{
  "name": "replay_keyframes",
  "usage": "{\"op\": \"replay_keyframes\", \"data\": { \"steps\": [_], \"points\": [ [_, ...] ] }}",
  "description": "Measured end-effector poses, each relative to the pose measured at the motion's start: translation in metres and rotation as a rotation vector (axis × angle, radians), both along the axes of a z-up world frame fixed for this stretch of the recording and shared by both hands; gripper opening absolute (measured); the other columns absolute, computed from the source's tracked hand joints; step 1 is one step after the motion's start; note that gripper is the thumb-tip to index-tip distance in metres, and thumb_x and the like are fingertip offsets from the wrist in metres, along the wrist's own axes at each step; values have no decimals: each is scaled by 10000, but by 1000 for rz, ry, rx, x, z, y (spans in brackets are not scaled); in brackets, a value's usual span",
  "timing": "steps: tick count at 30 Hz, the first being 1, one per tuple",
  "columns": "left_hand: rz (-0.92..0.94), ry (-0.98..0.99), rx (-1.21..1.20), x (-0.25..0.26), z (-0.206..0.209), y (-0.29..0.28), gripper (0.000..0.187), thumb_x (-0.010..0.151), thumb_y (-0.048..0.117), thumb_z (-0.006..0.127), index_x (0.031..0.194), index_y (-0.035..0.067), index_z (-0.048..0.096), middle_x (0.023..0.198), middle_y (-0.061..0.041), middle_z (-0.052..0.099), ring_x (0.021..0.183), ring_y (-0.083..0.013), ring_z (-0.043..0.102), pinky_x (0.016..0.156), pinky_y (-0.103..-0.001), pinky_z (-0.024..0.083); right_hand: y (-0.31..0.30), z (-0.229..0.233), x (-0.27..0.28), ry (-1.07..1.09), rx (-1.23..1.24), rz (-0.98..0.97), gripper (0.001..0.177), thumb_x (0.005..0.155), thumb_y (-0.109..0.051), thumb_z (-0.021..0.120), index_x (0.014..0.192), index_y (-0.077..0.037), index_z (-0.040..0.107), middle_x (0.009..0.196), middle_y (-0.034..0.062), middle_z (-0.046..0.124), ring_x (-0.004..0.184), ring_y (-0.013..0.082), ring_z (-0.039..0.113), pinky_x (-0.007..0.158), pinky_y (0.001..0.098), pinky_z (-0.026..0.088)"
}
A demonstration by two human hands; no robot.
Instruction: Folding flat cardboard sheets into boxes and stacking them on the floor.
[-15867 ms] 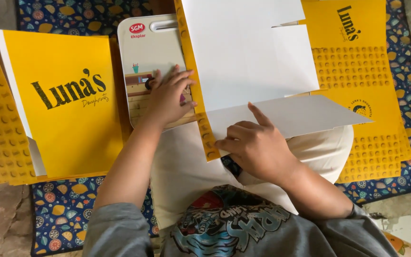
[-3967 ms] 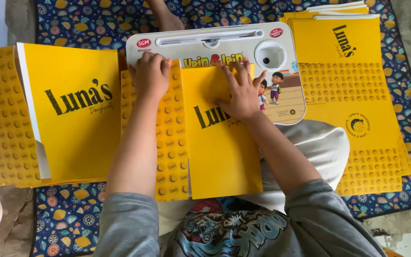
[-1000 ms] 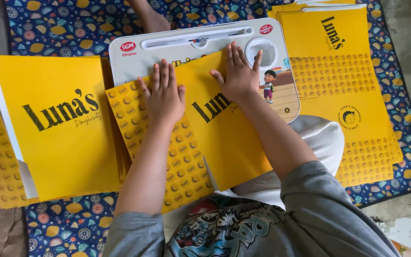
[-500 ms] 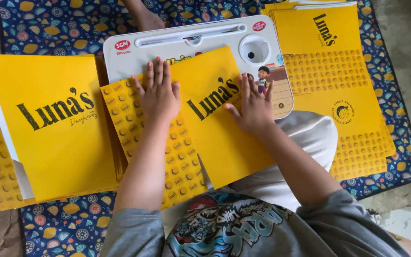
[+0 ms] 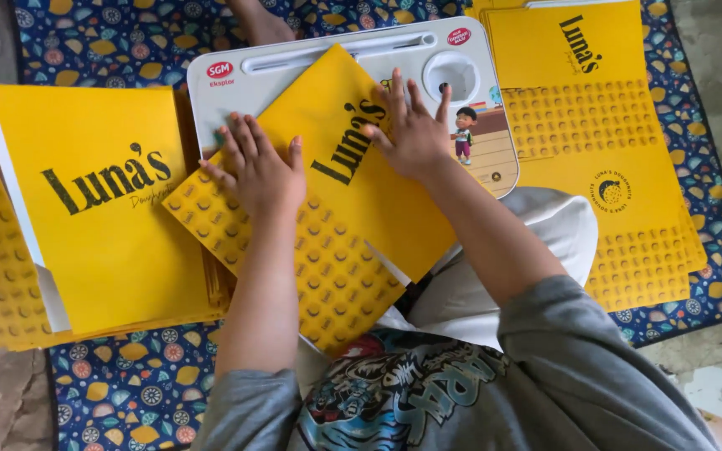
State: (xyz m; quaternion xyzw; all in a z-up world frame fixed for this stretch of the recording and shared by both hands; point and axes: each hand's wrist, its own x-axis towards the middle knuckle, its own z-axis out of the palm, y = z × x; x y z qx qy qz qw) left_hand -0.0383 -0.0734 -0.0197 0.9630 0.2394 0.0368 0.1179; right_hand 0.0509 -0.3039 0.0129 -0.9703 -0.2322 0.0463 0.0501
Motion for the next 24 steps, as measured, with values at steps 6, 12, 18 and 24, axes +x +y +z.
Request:
{"op": "replay_keyframes", "data": {
  "steps": [6,12,18,24],
  "points": [
    [45,46,-61,-1,12,-10,842,1036,656,357,1668,122,198,1745,-84,101,1604,-274,5,1150,-674,-207,-64,0,-65,-66,-9,39,925,1015,-772,189,1669,-117,197,1692,153,323,1560,348,287,1209,682,-107],
    [51,86,-106,-3,15,-9,838,1050,667,349,1670,138,152,1745,-75,54,1594,-262,-62,1130,-694,-230,-97,0,-90,37,73,-32,968,982,-800,201,1673,-127,119,1702,141,275,1563,349,241,1203,695,-103],
    [188,90,-115,-9,27,-16,837,1054,645,341,1666,108,147,1742,-102,77,1595,-284,-49,1138,-710,-217,-67,-9,-40,-51,3,-45,918,1016,-803,49,1661,-182,253,1722,122,241,1590,321,170,1192,676,-158],
    [289,120,-110,-3,17,-12,841,1072,639,319,1669,85,112,1742,-117,16,1586,-300,-108,1102,-740,-230,-63,-11,-23,-50,-19,-51,860,1023,-787,47,1663,-250,249,1731,90,204,1594,319,166,1181,694,-160]
  ]
}}
